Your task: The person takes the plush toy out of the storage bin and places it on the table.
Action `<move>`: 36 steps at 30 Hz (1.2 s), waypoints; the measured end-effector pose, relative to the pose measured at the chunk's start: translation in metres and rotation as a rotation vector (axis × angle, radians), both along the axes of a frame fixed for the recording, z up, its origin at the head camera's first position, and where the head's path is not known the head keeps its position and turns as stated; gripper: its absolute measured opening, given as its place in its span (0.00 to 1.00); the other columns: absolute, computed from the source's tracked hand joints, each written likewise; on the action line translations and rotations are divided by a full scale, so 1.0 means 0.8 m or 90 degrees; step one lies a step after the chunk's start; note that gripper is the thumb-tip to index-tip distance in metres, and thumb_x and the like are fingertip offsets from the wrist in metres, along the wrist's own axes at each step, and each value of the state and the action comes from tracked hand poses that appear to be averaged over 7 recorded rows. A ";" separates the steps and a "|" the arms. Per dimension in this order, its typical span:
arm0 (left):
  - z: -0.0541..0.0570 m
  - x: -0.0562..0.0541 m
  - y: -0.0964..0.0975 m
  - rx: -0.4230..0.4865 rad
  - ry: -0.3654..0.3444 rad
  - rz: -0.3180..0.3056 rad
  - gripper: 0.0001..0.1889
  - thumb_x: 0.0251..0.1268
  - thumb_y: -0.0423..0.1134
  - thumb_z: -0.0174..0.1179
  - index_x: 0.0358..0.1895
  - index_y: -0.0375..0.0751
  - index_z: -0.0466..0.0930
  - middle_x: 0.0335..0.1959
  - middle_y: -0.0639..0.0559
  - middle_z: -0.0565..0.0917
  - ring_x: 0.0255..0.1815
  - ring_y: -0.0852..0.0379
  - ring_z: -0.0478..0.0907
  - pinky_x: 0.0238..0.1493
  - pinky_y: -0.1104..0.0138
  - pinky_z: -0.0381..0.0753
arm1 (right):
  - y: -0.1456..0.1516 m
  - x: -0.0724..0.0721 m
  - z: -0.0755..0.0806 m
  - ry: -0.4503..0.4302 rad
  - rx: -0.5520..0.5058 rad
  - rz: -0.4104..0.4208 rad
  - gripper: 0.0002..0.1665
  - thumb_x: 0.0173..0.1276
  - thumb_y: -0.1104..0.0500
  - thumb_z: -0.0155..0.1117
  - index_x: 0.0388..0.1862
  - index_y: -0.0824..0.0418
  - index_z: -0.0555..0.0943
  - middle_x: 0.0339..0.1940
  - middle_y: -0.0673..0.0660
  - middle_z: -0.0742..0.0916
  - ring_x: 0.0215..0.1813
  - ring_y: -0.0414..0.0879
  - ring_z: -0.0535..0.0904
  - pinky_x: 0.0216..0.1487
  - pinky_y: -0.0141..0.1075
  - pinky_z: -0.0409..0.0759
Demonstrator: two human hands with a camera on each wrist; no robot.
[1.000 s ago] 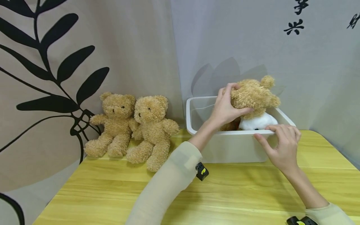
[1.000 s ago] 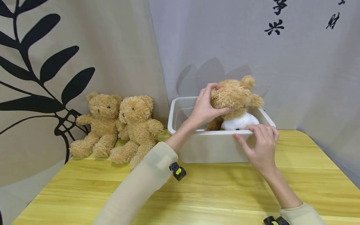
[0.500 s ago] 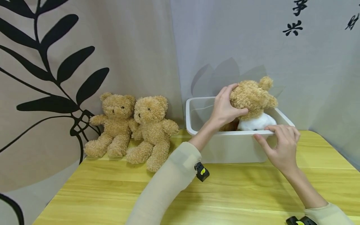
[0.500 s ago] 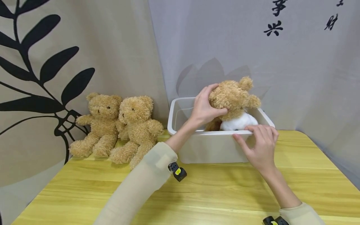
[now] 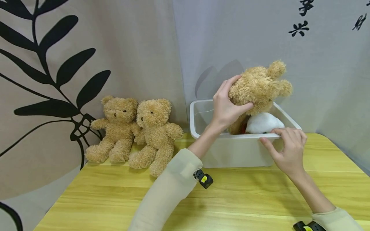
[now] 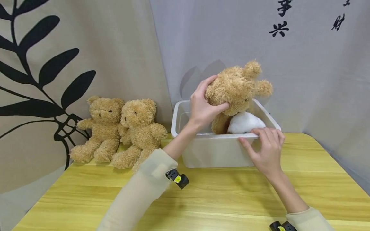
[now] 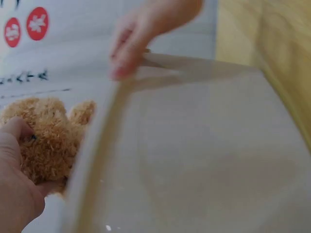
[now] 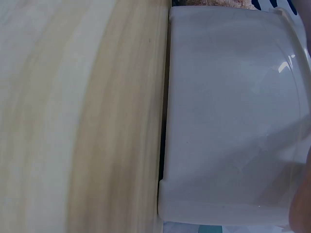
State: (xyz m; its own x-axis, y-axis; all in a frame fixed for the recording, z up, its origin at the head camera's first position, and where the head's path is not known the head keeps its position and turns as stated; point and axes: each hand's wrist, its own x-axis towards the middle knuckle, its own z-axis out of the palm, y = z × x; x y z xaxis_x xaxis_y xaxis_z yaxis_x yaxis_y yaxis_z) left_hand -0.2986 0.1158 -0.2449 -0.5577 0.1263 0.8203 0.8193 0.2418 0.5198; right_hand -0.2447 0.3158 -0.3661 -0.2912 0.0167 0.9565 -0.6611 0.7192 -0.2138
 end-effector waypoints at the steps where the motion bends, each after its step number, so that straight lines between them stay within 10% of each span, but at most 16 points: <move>1: 0.005 0.002 -0.002 0.015 0.013 0.000 0.43 0.42 0.31 0.79 0.68 0.36 0.73 0.61 0.45 0.80 0.64 0.59 0.73 0.65 0.72 0.66 | 0.000 0.000 0.000 0.000 0.000 0.000 0.46 0.65 0.27 0.61 0.34 0.74 0.80 0.30 0.68 0.82 0.37 0.62 0.68 0.61 0.40 0.49; 20: 0.077 0.055 -0.062 0.220 0.226 -0.066 0.40 0.42 0.27 0.72 0.66 0.26 0.70 0.60 0.35 0.76 0.61 0.61 0.72 0.64 0.62 0.74 | 0.000 0.001 0.000 0.010 -0.003 0.014 0.45 0.66 0.29 0.62 0.34 0.75 0.80 0.30 0.67 0.82 0.36 0.58 0.66 0.61 0.38 0.49; 36: 0.092 0.083 -0.139 0.330 0.310 -0.080 0.38 0.42 0.24 0.63 0.63 0.16 0.64 0.61 0.31 0.75 0.60 0.43 0.76 0.61 0.48 0.78 | 0.004 -0.003 -0.003 0.001 0.002 0.014 0.43 0.65 0.30 0.64 0.35 0.74 0.81 0.31 0.67 0.82 0.38 0.62 0.69 0.61 0.39 0.49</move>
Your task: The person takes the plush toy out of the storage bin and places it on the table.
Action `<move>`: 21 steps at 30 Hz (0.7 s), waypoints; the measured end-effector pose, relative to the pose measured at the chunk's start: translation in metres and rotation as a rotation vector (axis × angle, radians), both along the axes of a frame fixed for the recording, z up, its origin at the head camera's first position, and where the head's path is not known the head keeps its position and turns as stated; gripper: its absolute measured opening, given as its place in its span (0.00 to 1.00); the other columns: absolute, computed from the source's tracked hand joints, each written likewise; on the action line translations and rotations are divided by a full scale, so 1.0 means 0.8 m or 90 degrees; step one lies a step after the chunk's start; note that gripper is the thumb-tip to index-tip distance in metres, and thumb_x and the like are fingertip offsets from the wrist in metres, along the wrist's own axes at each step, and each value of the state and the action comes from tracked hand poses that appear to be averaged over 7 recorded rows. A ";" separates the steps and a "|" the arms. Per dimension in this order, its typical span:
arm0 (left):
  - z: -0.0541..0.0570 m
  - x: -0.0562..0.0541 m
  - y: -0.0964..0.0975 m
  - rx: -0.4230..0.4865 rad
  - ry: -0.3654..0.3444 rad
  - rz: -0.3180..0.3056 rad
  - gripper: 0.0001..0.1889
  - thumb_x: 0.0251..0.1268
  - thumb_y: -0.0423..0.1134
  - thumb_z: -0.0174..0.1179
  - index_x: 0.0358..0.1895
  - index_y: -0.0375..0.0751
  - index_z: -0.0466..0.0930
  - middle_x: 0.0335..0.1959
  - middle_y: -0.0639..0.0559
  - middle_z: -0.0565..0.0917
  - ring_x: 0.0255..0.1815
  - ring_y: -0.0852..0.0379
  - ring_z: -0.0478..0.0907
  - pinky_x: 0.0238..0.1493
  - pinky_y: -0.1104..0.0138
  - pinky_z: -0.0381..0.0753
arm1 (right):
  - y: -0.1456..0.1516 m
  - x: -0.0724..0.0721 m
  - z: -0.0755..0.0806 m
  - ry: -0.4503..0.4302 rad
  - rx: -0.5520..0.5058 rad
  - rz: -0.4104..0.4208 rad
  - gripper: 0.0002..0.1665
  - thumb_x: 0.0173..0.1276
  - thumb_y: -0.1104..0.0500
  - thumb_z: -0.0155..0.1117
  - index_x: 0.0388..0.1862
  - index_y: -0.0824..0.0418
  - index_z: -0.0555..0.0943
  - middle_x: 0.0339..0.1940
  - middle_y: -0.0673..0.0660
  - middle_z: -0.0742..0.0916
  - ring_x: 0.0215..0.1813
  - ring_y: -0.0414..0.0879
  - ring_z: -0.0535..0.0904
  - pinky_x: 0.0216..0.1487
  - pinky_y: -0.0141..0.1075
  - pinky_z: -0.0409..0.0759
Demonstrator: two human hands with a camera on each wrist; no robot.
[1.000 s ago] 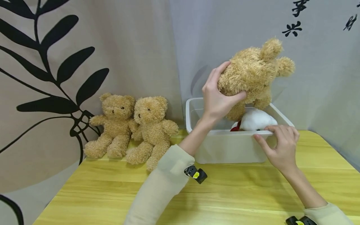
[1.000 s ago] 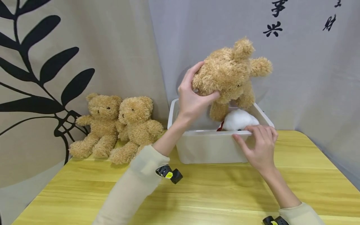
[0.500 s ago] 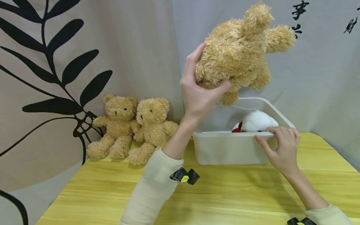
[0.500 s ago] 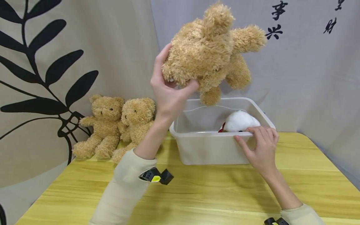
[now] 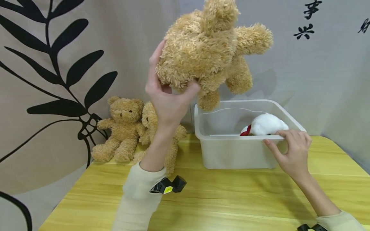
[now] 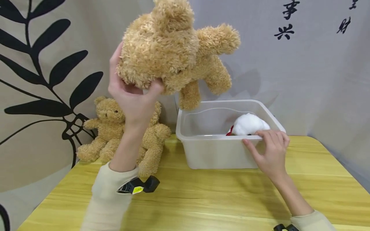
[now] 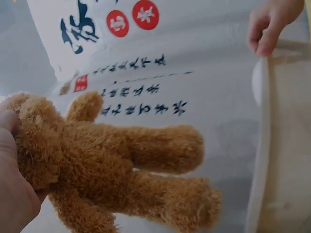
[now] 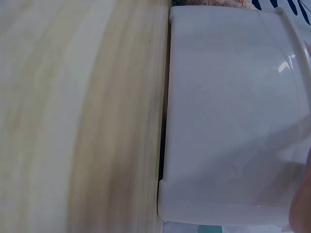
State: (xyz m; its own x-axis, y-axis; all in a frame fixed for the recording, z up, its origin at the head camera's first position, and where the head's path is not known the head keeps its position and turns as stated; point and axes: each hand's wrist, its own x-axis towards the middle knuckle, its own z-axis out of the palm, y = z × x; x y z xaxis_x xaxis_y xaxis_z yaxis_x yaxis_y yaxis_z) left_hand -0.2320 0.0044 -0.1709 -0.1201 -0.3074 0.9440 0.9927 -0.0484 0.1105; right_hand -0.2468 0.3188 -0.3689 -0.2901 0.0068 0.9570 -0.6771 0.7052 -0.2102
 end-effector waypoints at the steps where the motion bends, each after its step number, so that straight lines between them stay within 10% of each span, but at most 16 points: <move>1: 0.002 0.002 -0.005 0.004 -0.001 0.003 0.38 0.41 0.24 0.63 0.63 0.16 0.64 0.61 0.32 0.75 0.60 0.43 0.76 0.61 0.48 0.77 | 0.001 0.000 0.000 -0.003 -0.001 0.000 0.43 0.65 0.29 0.63 0.35 0.74 0.81 0.31 0.66 0.82 0.38 0.62 0.68 0.61 0.39 0.49; 21: 0.015 0.028 -0.111 0.046 -0.017 0.046 0.31 0.37 0.20 0.50 0.56 0.23 0.73 0.56 0.35 0.76 0.57 0.38 0.73 0.60 0.51 0.77 | 0.001 0.000 0.001 0.006 -0.010 -0.009 0.44 0.64 0.28 0.64 0.34 0.74 0.81 0.31 0.67 0.83 0.38 0.63 0.69 0.62 0.39 0.50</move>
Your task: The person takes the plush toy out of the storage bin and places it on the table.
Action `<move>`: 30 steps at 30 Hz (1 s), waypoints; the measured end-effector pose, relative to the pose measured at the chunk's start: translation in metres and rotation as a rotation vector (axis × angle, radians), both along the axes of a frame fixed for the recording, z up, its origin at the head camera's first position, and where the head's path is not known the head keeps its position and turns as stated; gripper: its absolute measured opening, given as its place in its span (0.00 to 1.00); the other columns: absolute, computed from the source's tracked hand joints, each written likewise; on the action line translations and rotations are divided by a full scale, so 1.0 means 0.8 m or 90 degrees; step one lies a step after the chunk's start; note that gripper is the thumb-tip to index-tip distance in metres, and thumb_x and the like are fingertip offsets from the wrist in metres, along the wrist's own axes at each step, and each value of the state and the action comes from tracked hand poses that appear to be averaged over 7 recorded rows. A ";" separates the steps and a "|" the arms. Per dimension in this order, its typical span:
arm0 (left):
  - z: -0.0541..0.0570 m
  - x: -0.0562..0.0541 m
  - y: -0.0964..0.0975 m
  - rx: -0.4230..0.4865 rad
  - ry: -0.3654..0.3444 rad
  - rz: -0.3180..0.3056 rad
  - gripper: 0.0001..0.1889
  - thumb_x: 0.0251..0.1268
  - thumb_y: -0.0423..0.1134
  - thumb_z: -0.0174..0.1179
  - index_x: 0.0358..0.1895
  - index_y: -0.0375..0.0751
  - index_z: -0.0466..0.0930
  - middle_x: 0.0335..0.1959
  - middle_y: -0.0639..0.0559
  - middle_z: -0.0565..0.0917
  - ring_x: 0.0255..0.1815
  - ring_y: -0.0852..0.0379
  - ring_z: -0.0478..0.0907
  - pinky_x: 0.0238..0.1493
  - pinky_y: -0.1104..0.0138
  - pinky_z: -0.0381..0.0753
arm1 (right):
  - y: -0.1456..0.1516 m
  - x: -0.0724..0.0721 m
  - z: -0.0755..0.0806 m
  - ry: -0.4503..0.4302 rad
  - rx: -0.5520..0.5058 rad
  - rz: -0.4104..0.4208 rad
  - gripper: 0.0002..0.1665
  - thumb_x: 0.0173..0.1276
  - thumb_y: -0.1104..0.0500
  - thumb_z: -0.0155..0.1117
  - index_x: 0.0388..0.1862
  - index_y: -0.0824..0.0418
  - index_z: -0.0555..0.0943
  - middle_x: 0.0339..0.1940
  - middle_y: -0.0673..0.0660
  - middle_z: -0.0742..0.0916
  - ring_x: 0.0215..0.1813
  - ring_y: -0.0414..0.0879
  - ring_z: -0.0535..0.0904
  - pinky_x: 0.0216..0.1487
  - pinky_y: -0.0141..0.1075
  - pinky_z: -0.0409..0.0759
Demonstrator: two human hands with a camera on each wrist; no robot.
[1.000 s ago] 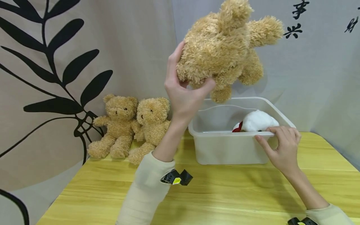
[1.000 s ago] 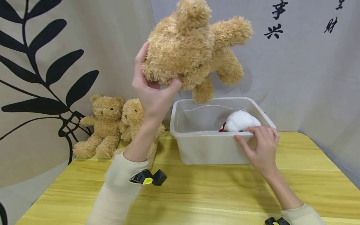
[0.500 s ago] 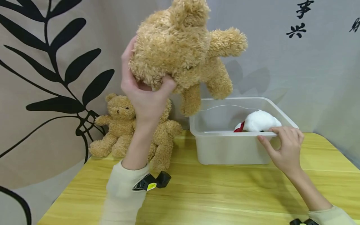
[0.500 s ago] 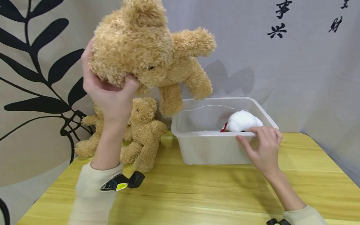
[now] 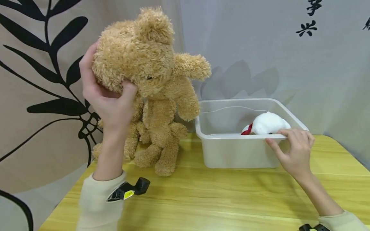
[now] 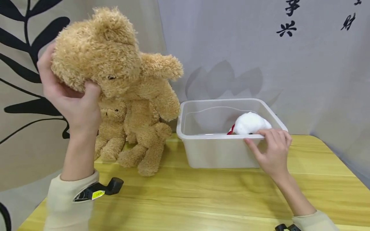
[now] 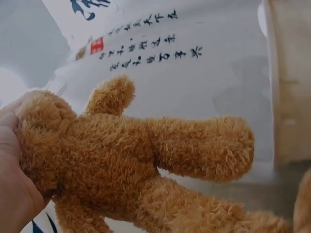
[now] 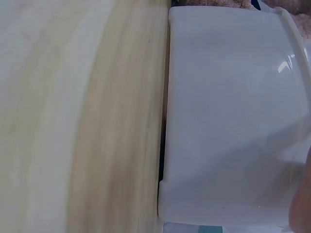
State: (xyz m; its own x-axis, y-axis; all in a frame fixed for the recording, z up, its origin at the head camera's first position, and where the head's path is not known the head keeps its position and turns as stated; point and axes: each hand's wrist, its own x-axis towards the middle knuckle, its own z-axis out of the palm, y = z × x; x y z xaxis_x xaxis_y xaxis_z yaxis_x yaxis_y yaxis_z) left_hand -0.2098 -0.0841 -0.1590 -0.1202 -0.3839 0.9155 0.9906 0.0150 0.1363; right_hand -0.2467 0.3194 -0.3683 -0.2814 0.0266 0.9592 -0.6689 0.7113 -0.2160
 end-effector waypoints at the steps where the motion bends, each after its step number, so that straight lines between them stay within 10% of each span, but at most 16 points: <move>1: 0.001 0.001 -0.003 0.003 -0.002 0.004 0.31 0.37 0.19 0.49 0.55 0.23 0.73 0.56 0.35 0.76 0.56 0.38 0.73 0.59 0.52 0.76 | 0.000 0.000 0.000 0.000 -0.001 0.000 0.44 0.64 0.28 0.64 0.34 0.74 0.81 0.31 0.67 0.83 0.38 0.63 0.69 0.62 0.38 0.49; 19: -0.005 0.020 -0.082 -0.039 -0.112 0.091 0.28 0.38 0.19 0.45 0.50 0.26 0.77 0.52 0.35 0.80 0.53 0.40 0.75 0.58 0.59 0.77 | 0.001 0.001 0.001 -0.007 -0.005 -0.001 0.45 0.64 0.28 0.64 0.34 0.74 0.81 0.31 0.67 0.83 0.40 0.65 0.70 0.62 0.39 0.49; 30: -0.044 0.011 -0.163 -0.163 -0.310 0.209 0.31 0.47 0.18 0.51 0.59 0.35 0.81 0.55 0.43 0.81 0.47 0.52 0.77 0.42 0.69 0.77 | 0.000 0.001 0.002 -0.012 -0.006 -0.001 0.46 0.64 0.28 0.63 0.35 0.75 0.80 0.31 0.68 0.83 0.40 0.66 0.69 0.63 0.39 0.49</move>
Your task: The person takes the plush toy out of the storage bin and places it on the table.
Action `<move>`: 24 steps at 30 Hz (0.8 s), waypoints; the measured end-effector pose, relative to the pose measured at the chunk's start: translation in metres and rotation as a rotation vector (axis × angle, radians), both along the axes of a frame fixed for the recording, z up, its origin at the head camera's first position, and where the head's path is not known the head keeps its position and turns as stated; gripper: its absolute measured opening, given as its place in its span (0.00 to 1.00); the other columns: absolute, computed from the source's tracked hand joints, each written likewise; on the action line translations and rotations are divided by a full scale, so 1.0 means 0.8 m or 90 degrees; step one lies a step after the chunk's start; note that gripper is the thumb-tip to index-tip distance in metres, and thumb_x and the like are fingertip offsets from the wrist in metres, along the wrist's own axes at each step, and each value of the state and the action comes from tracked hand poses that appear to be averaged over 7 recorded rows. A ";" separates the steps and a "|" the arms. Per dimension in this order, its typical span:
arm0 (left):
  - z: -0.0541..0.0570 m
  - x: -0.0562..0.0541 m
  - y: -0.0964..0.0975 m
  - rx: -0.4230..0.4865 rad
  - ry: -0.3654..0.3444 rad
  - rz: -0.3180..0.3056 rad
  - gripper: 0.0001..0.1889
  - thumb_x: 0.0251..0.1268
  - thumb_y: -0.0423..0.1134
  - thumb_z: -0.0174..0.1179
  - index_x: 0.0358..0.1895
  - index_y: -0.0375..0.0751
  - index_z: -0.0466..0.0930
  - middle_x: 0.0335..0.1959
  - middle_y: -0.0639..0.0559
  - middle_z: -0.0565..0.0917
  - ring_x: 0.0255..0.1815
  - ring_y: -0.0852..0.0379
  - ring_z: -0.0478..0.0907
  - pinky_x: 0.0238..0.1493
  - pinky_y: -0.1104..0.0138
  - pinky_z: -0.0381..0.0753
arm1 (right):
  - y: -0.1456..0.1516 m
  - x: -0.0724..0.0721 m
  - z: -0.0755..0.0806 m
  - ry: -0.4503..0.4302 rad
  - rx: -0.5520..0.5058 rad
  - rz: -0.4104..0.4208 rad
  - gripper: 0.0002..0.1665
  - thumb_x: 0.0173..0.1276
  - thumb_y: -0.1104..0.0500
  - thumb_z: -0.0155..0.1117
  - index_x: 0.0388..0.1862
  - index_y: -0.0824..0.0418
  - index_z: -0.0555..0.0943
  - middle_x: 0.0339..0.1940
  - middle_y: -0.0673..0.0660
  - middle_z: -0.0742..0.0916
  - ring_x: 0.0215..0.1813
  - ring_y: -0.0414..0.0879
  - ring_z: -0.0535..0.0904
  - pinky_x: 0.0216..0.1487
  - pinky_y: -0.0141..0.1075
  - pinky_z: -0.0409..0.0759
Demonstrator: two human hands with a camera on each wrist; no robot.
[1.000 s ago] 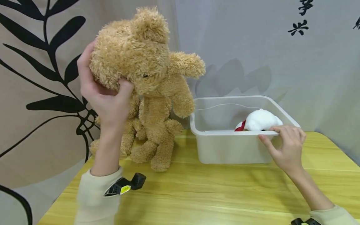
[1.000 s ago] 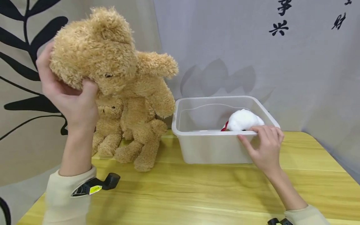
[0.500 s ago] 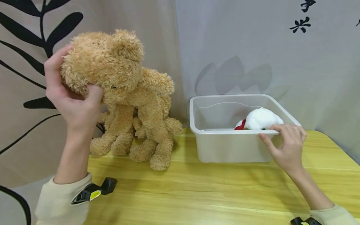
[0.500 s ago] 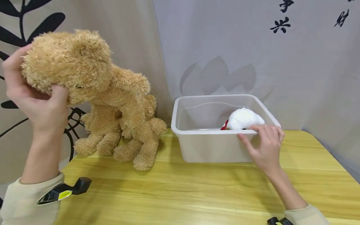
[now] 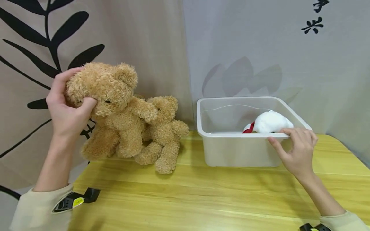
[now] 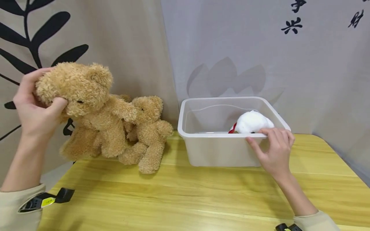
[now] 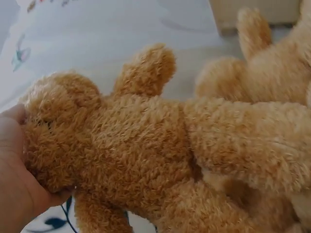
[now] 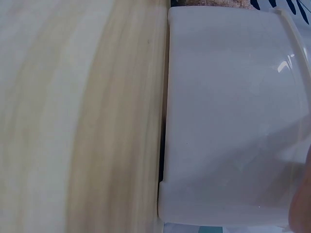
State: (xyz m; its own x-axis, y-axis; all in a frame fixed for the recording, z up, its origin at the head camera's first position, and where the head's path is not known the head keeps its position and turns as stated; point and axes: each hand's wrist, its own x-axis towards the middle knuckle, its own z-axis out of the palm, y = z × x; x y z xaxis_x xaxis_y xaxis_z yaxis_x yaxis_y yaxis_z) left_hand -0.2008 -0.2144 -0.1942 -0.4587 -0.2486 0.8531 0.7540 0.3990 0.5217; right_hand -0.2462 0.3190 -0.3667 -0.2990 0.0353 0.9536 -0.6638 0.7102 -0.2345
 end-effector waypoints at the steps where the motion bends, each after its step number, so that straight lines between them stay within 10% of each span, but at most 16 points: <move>1: -0.003 0.000 -0.006 -0.006 -0.026 0.009 0.30 0.48 0.18 0.52 0.60 0.36 0.81 0.55 0.44 0.81 0.46 0.53 0.77 0.41 0.70 0.77 | 0.000 0.000 0.000 0.000 -0.001 -0.001 0.46 0.64 0.28 0.63 0.35 0.75 0.80 0.31 0.68 0.83 0.40 0.66 0.69 0.63 0.39 0.49; 12: -0.043 -0.009 -0.077 -0.102 -0.253 0.071 0.29 0.57 0.22 0.58 0.63 0.44 0.81 0.50 0.60 0.82 0.43 0.61 0.76 0.38 0.77 0.75 | -0.001 0.001 0.001 0.015 -0.010 0.000 0.46 0.64 0.28 0.63 0.34 0.75 0.80 0.30 0.69 0.82 0.38 0.66 0.69 0.62 0.39 0.50; 19: -0.058 -0.011 -0.111 -0.054 -0.283 -0.007 0.27 0.59 0.20 0.58 0.62 0.41 0.81 0.49 0.59 0.82 0.43 0.61 0.75 0.36 0.79 0.75 | -0.002 0.002 0.002 0.015 -0.012 -0.002 0.46 0.64 0.27 0.63 0.33 0.75 0.80 0.30 0.69 0.82 0.38 0.65 0.69 0.62 0.40 0.50; 24: -0.057 -0.008 -0.124 -0.128 -0.337 0.027 0.25 0.64 0.23 0.57 0.64 0.44 0.79 0.48 0.62 0.81 0.41 0.63 0.74 0.33 0.78 0.75 | -0.002 0.001 0.001 0.012 -0.009 0.002 0.46 0.64 0.27 0.63 0.33 0.75 0.80 0.30 0.69 0.82 0.38 0.65 0.69 0.62 0.39 0.49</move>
State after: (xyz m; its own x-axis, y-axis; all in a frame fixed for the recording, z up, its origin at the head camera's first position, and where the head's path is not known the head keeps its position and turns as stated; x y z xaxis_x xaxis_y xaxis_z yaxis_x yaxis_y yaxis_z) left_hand -0.2076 -0.3138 -0.2397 -0.8299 -0.1325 0.5420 0.3918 0.5532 0.7352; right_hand -0.2455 0.3173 -0.3658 -0.2811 0.0477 0.9585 -0.6699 0.7054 -0.2316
